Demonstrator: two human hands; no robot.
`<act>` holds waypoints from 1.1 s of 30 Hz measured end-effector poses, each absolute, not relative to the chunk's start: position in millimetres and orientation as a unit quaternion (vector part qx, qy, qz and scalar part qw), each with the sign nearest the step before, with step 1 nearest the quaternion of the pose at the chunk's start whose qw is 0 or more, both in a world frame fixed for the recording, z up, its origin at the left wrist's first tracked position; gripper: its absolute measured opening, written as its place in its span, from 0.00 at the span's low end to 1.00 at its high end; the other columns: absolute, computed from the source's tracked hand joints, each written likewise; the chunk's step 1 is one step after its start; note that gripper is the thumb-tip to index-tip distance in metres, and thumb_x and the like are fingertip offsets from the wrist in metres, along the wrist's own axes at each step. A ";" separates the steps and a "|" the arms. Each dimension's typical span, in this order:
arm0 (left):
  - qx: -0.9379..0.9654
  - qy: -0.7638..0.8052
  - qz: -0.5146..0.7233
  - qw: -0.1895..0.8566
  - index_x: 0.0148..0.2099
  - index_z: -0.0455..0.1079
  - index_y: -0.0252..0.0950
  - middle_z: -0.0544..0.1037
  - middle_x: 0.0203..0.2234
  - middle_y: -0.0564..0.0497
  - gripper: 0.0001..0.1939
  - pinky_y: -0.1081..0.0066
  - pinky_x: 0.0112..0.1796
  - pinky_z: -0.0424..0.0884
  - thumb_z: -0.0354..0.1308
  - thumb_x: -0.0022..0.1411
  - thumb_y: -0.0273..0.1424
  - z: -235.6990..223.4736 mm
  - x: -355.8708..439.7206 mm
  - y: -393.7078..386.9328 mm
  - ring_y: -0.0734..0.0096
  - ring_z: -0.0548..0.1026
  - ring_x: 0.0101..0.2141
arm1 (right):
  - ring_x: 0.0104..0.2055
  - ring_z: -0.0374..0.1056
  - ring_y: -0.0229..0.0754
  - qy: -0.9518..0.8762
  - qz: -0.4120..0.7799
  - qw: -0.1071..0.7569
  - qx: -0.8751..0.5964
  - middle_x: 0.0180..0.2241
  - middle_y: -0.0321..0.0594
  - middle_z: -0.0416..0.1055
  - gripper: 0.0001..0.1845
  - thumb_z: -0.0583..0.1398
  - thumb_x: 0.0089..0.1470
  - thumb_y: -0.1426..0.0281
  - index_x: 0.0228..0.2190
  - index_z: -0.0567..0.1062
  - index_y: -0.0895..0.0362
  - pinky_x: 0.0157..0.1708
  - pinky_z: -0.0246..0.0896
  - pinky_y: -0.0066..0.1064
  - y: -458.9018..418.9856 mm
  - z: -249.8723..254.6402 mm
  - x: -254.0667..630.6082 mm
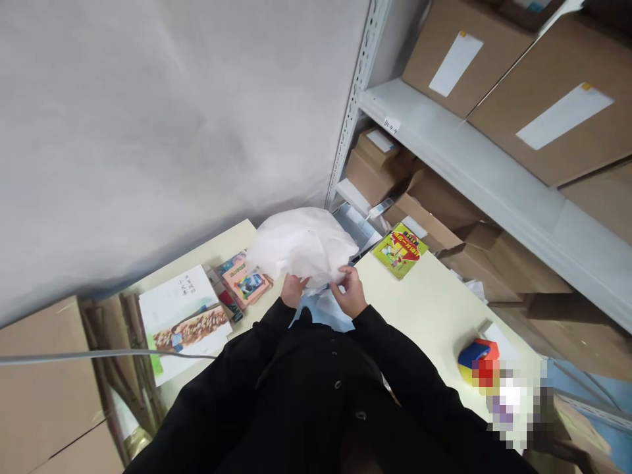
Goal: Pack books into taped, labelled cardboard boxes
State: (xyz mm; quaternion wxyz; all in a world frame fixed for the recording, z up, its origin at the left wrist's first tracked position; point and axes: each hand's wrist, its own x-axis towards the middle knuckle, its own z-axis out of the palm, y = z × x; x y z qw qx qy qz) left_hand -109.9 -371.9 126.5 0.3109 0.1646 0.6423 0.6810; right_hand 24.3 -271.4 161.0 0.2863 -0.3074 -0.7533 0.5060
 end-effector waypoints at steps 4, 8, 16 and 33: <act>0.256 0.650 0.668 0.256 0.65 0.43 0.42 0.54 0.62 0.36 0.59 0.53 0.51 0.64 0.66 0.36 0.54 140.0 -111.1 -363.0 0.48 0.59 0.59 | 0.40 0.67 0.39 -0.668 0.599 0.342 -0.279 0.40 0.41 0.69 0.27 0.58 0.51 0.64 0.53 0.61 0.53 0.39 0.66 0.32 -260.4 191.0 28.8; 0.272 0.734 0.607 0.141 0.64 0.47 0.36 0.55 0.60 0.33 0.51 0.51 0.51 0.64 0.67 0.41 0.41 152.7 -113.5 -345.7 0.48 0.63 0.56 | 0.38 0.67 0.40 -0.680 0.623 0.332 -0.197 0.33 0.38 0.70 0.07 0.62 0.48 0.65 0.30 0.75 0.54 0.44 0.63 0.36 -244.8 215.1 34.8; 0.249 0.709 0.643 0.149 0.50 0.64 0.32 0.73 0.25 0.52 0.22 0.70 0.30 0.74 0.56 0.54 0.34 167.0 -134.6 -327.1 0.73 0.75 0.23 | 0.40 0.72 0.43 -0.375 0.773 0.446 -0.251 0.33 0.36 0.76 0.12 0.64 0.44 0.67 0.34 0.74 0.53 0.42 0.68 0.44 -239.6 233.3 51.9; 0.563 0.756 0.330 -0.049 0.67 0.41 0.33 0.49 0.64 0.36 0.46 0.44 0.59 0.42 0.57 0.52 0.42 224.9 -108.1 -312.9 0.48 0.44 0.64 | 0.44 0.72 0.41 -0.224 0.737 0.573 -0.280 0.40 0.36 0.76 0.14 0.59 0.48 0.74 0.40 0.72 0.54 0.52 0.61 0.51 -216.8 256.6 88.9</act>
